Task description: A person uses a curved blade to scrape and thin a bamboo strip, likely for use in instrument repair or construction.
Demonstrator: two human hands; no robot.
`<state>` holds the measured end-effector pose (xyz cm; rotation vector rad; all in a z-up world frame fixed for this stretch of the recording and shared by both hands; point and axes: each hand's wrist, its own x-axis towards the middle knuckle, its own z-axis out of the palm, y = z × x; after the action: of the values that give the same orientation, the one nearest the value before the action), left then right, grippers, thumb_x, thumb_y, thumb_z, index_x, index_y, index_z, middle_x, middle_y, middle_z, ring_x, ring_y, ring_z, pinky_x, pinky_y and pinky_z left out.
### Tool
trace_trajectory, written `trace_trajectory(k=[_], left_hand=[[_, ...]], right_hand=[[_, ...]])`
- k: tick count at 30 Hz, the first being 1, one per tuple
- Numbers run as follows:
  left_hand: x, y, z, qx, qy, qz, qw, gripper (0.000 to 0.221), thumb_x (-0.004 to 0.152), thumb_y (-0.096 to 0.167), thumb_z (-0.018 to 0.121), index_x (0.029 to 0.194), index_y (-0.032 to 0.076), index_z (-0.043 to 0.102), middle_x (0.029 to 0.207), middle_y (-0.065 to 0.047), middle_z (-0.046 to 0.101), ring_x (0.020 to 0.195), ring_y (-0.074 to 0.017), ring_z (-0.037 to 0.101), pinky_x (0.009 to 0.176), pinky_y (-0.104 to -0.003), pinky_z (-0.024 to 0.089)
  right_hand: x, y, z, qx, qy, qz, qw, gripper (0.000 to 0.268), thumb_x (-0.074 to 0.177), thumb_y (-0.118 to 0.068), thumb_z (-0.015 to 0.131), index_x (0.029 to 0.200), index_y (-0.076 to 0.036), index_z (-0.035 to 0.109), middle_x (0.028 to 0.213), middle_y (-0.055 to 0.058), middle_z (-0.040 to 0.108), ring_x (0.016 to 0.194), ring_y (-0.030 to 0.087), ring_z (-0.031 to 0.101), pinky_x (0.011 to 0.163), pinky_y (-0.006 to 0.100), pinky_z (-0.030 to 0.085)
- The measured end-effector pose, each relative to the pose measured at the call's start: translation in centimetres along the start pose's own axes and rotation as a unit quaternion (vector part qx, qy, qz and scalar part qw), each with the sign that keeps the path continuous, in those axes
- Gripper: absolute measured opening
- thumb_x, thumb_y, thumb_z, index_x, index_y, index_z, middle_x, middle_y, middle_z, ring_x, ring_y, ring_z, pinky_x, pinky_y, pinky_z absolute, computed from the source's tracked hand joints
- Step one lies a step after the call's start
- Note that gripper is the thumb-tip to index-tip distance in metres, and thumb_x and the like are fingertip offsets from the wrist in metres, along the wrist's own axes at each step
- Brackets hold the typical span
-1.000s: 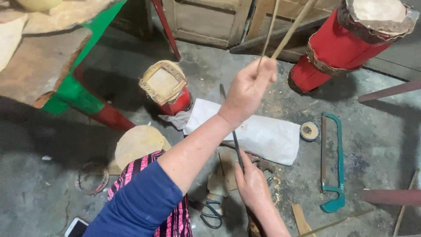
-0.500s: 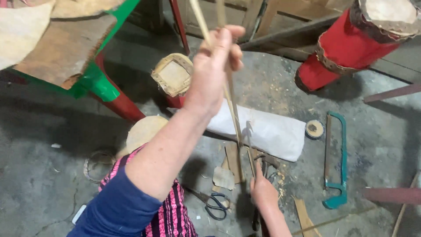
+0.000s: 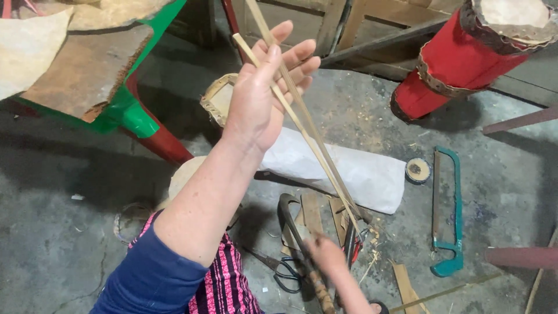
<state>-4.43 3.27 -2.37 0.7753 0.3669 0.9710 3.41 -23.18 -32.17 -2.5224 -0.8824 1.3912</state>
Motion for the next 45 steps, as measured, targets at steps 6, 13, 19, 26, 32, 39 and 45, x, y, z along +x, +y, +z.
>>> trace_trajectory(k=[6, 13, 19, 26, 32, 39, 45], left_hand=[[0.0, 0.0, 0.3, -0.006, 0.028, -0.035, 0.999, 0.033, 0.109, 0.018, 0.043, 0.138, 0.011, 0.057, 0.124, -0.021, 0.073, 0.101, -0.0289, 0.075, 0.090, -0.041, 0.060], [0.1, -1.6, 1.1, 0.058, 0.083, -0.087, 0.991, 0.030, 0.111, 0.018, 0.041, 0.134, 0.017, 0.059, 0.116, -0.012, 0.077, 0.098, -0.0235, 0.075, 0.092, -0.042, 0.058], [0.9, -4.5, -0.4, 0.087, 0.040, -0.124, 0.988, 0.038, 0.108, 0.018, 0.042, 0.143, 0.020, 0.056, 0.127, -0.013, 0.074, 0.113, -0.0254, 0.071, 0.082, -0.032, 0.049], [2.1, -1.0, -1.6, 0.198, 0.094, -0.121, 0.968, 0.073, 0.094, 0.025, 0.052, 0.161, 0.018, 0.023, 0.170, -0.009, 0.025, 0.150, -0.0323, 0.039, 0.123, -0.047, 0.029], [1.3, 0.0, -2.7, 0.425, 0.120, 0.109, 0.891, 0.082, 0.099, 0.036, 0.053, 0.162, 0.013, 0.006, 0.173, -0.011, 0.007, 0.160, -0.0255, 0.005, 0.127, -0.044, 0.008], [0.6, 1.0, -1.2, 0.235, 0.004, -0.030, 0.972, 0.068, 0.096, 0.043, 0.040, 0.157, 0.012, 0.035, 0.143, -0.019, 0.062, 0.120, -0.0300, 0.069, 0.100, -0.039, 0.059], [0.5, 1.5, -1.5, 0.244, 0.014, -0.041, 0.969, 0.049, 0.106, 0.024, 0.036, 0.154, 0.015, 0.041, 0.129, -0.013, 0.072, 0.107, -0.0231, 0.075, 0.097, -0.042, 0.059]], right_hand=[[-2.1, 1.5, -10.2, 0.579, 0.159, -0.086, 0.795, 0.042, 0.101, -0.023, 0.053, 0.131, 0.005, 0.060, 0.100, 0.021, 0.074, 0.084, 0.027, 0.068, 0.077, 0.034, 0.054], [-10.6, -3.6, -14.3, 0.345, 0.138, -0.157, 0.915, 0.053, 0.087, -0.021, 0.066, 0.140, -0.012, 0.067, 0.131, 0.010, 0.077, 0.117, 0.020, 0.072, 0.106, 0.036, 0.056], [-10.4, -3.7, -14.5, 0.372, 0.212, -0.114, 0.897, 0.031, 0.095, -0.009, 0.064, 0.121, 0.002, 0.077, 0.105, 0.017, 0.083, 0.102, 0.019, 0.075, 0.101, 0.031, 0.056], [-9.7, -1.6, -14.3, 0.335, 0.347, -0.165, 0.860, 0.026, 0.103, -0.008, 0.060, 0.124, -0.001, 0.073, 0.093, 0.011, 0.079, 0.101, 0.013, 0.068, 0.106, 0.032, 0.051], [-8.6, -0.8, -12.2, 0.243, 0.466, -0.250, 0.813, 0.025, 0.106, -0.003, 0.061, 0.126, 0.005, 0.071, 0.101, 0.016, 0.076, 0.097, 0.020, 0.073, 0.099, 0.035, 0.056], [-6.3, 0.9, -10.2, 0.035, 0.537, -0.226, 0.812, 0.032, 0.102, -0.008, 0.068, 0.133, -0.016, 0.076, 0.114, 0.005, 0.077, 0.127, 0.033, 0.064, 0.107, 0.041, 0.053], [-7.5, 0.1, -12.5, 0.441, 0.240, -0.231, 0.834, 0.036, 0.097, -0.002, 0.063, 0.131, 0.011, 0.067, 0.078, 0.023, 0.068, 0.073, 0.027, 0.064, 0.076, 0.039, 0.056]])
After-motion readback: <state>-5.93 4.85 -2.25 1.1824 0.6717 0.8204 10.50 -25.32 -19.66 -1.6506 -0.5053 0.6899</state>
